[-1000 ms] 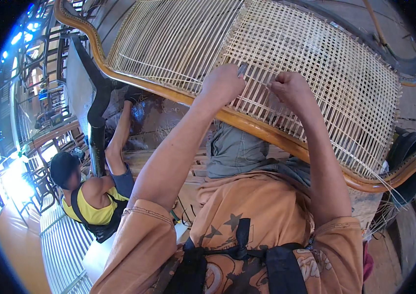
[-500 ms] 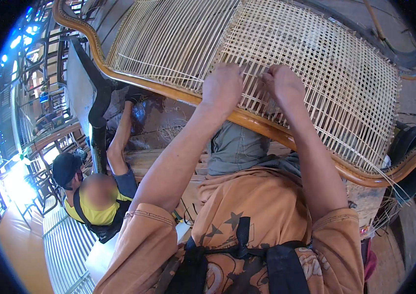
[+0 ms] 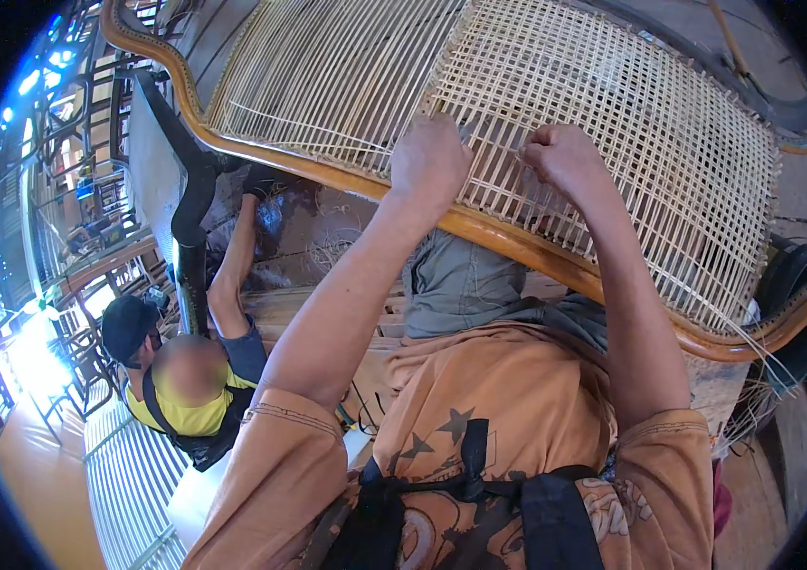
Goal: The person is weaving rattan or similar natural material into a frame to create a chair seat or backrest.
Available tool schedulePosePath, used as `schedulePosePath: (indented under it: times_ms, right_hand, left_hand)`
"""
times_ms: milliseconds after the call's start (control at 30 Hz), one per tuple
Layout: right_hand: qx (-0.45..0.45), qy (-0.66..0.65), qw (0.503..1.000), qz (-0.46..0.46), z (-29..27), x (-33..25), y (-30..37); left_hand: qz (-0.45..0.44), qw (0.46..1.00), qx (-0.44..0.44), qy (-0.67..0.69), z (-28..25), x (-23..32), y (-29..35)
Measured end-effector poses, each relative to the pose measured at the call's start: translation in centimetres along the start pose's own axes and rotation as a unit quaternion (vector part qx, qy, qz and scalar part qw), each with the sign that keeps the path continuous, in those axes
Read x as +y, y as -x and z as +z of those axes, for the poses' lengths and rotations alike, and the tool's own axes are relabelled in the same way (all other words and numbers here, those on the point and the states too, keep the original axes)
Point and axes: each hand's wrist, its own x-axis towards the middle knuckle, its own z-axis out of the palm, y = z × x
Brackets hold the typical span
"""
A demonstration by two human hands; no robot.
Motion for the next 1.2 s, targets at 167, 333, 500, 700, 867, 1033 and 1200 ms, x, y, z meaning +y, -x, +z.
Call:
schedulePosePath:
  times_ms: [167, 333, 500, 700, 867, 1033, 1200]
  right_hand:
    - [0.08, 0.053, 0.995, -0.025, 1.7, -0.6, 0.0]
    - [0.093, 0.054, 0.994, 0.021, 2.0, -1.4, 0.7]
    - [0.069, 0.023, 0.997, 0.002, 1.1, -0.4, 1.0]
    - [0.07, -0.007, 0.997, 0.044, 2.1, -1.8, 1.7]
    - [0.125, -0.009, 0.992, 0.016, 2.5, -1.5, 2.0]
    - [0.062, -0.007, 0.998, 0.008, 1.8, -1.1, 2.0]
    - [0.13, 0.05, 0.99, 0.039, 3.1, -1.3, 2.1]
  left_hand:
    - [-0.003, 0.999, -0.001, -0.035, -0.4, 0.5, 0.3]
    - [0.006, 0.999, -0.032, 0.043, -0.9, -0.9, -0.3]
    - [-0.031, 0.994, -0.08, 0.065, -0.7, -1.2, -1.7]
    - [0.009, 0.998, -0.026, 0.062, -0.2, -1.6, -1.2]
    - [0.007, 0.997, -0.05, 0.05, -1.1, -1.4, -1.6]
    - [0.015, 0.989, -0.064, 0.132, -0.5, -2.9, -2.4]
    - [-0.012, 0.977, -0.121, 0.177, -0.3, -2.8, -2.8]
